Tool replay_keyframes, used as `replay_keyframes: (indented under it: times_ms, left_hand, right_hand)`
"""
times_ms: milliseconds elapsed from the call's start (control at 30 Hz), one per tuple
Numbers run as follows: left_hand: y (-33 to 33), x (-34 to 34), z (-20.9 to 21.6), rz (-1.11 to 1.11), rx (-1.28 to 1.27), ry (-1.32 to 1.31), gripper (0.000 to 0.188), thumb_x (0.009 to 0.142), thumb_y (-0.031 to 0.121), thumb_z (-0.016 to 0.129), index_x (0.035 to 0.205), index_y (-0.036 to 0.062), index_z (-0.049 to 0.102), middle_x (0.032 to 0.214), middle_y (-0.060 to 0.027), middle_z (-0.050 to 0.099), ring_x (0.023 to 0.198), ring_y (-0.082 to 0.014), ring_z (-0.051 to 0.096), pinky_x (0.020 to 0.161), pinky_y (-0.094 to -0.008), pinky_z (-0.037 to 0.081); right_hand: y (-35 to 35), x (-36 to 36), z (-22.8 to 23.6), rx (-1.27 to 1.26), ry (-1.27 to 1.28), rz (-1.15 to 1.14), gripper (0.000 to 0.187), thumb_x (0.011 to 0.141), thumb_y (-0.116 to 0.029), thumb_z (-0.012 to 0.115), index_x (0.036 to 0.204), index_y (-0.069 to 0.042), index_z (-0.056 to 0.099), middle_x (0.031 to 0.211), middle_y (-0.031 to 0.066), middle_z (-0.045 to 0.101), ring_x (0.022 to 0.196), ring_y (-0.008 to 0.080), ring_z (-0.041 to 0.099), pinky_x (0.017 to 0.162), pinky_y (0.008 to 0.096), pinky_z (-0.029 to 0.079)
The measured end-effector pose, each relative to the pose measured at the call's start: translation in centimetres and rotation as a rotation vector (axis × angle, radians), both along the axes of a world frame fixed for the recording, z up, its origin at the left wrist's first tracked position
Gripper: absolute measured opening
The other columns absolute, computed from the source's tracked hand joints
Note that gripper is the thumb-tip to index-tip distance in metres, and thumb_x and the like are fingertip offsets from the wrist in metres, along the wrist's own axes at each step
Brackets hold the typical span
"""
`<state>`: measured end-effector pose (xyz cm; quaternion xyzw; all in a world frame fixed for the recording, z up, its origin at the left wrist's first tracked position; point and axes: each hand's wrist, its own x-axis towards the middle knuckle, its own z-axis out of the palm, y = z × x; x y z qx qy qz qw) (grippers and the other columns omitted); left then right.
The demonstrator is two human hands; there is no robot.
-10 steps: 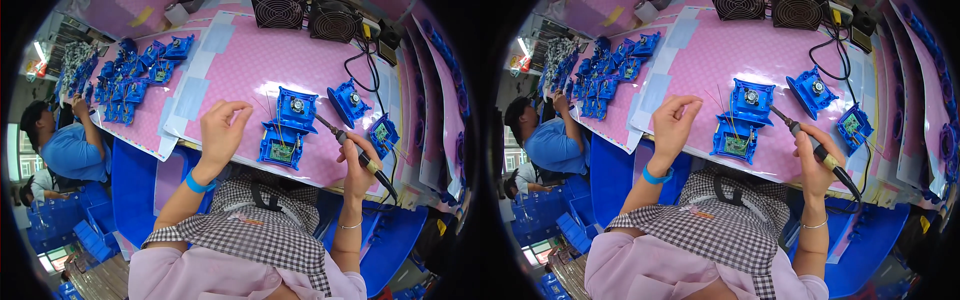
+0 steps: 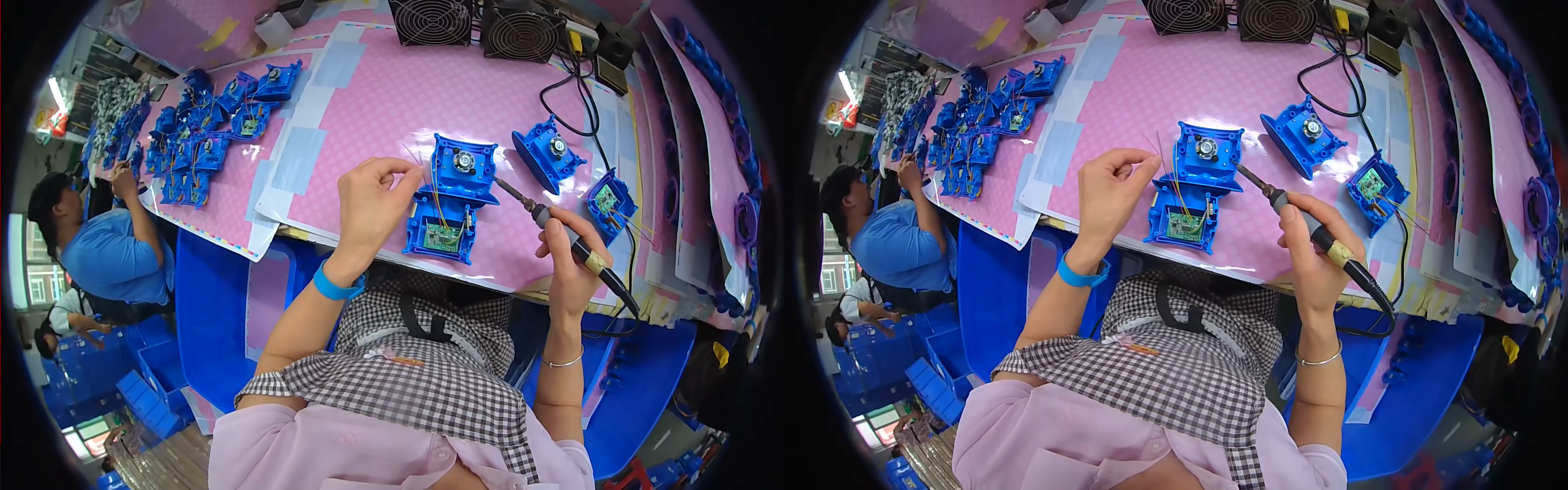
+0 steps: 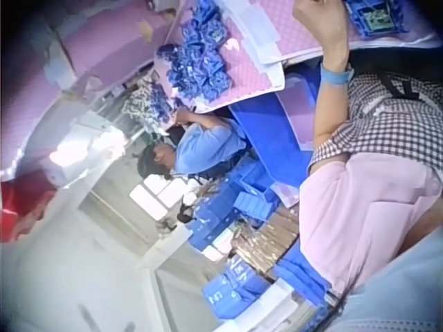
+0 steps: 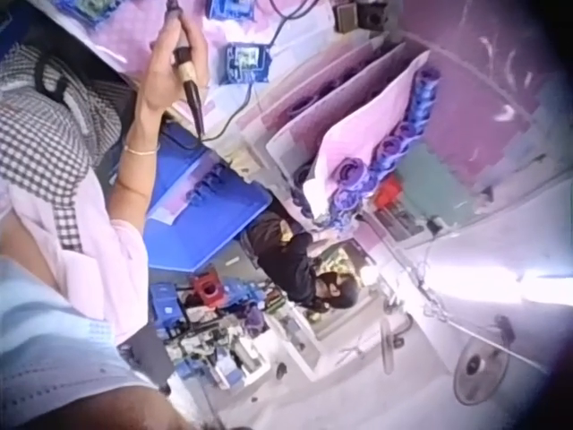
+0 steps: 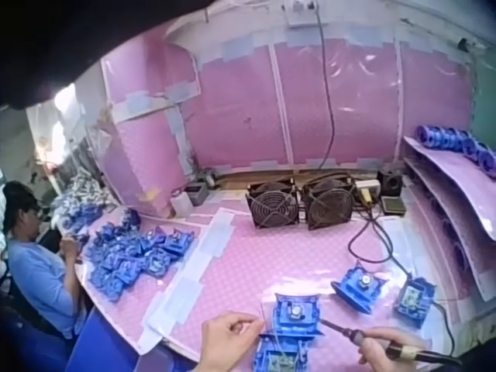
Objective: Soldering or melting specific points on blue plastic toy components using a handheld soldering iron on an assembly line.
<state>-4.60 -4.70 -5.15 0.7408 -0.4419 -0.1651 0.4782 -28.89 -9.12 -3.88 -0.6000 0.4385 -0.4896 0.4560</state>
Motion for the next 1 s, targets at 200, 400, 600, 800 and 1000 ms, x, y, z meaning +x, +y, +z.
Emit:
replay_keyframes:
  times_ms: [200,400,600,800,1000]
  left_hand:
    - [0.2,0.3,-0.3,0.030,0.063,0.543,0.024,0.082,0.020,0.073,0.084,-0.0042,0.071,0.064,0.0050,0.053,0.058,-0.0018,0.042,0.049,-0.0225,0.031]
    - [-0.9,0.6,-0.6,-0.014,0.028,0.315,0.025,0.084,0.020,0.073,0.091,-0.0039,0.071,0.066,0.0041,0.058,0.057,-0.0014,0.044,0.051,-0.0209,0.034]
    - [-0.1,-1.2,0.5,-0.053,-0.120,0.397,0.015,0.081,0.007,0.074,0.092,-0.0025,0.072,0.080,-0.0024,0.067,0.066,-0.0043,0.053,0.056,-0.0214,0.042]
    - [-1.9,-1.8,1.3,-0.284,-0.079,0.407,0.011,0.083,0.005,0.071,0.093,0.0000,0.071,0.085,-0.0029,0.070,0.072,-0.0038,0.057,0.061,-0.0213,0.046]
    - [-2.5,-2.1,0.8,-0.388,0.034,-0.200,0.014,0.078,0.010,0.071,0.090,0.0020,0.072,0.080,-0.0107,0.070,0.071,-0.0174,0.067,0.061,-0.0303,0.049]
  right_hand:
    - [-0.1,0.2,-0.1,0.031,-0.009,-0.005,0.019,0.087,-0.006,0.066,0.102,0.005,0.067,0.076,0.0116,0.067,0.059,0.0135,0.062,0.057,0.0219,0.048]
    - [0.0,0.2,-0.1,0.028,-0.015,-0.017,0.019,0.087,-0.006,0.066,0.102,0.005,0.067,0.077,0.0116,0.067,0.061,0.0132,0.062,0.057,0.0217,0.047]
    - [-0.6,0.7,-0.8,-0.023,0.055,0.011,0.018,0.086,-0.006,0.068,0.101,0.004,0.068,0.076,0.0107,0.068,0.060,0.0122,0.063,0.056,0.0215,0.049]
    - [-0.7,1.2,-1.4,-0.063,0.066,0.002,0.016,0.082,-0.005,0.073,0.096,0.002,0.071,0.079,0.0067,0.070,0.059,0.0076,0.061,0.053,0.0183,0.046]
    - [-0.7,1.0,-1.3,-0.064,0.081,0.027,0.017,0.086,-0.005,0.069,0.100,0.004,0.068,0.077,0.0105,0.068,0.060,0.0122,0.063,0.055,0.0204,0.049]
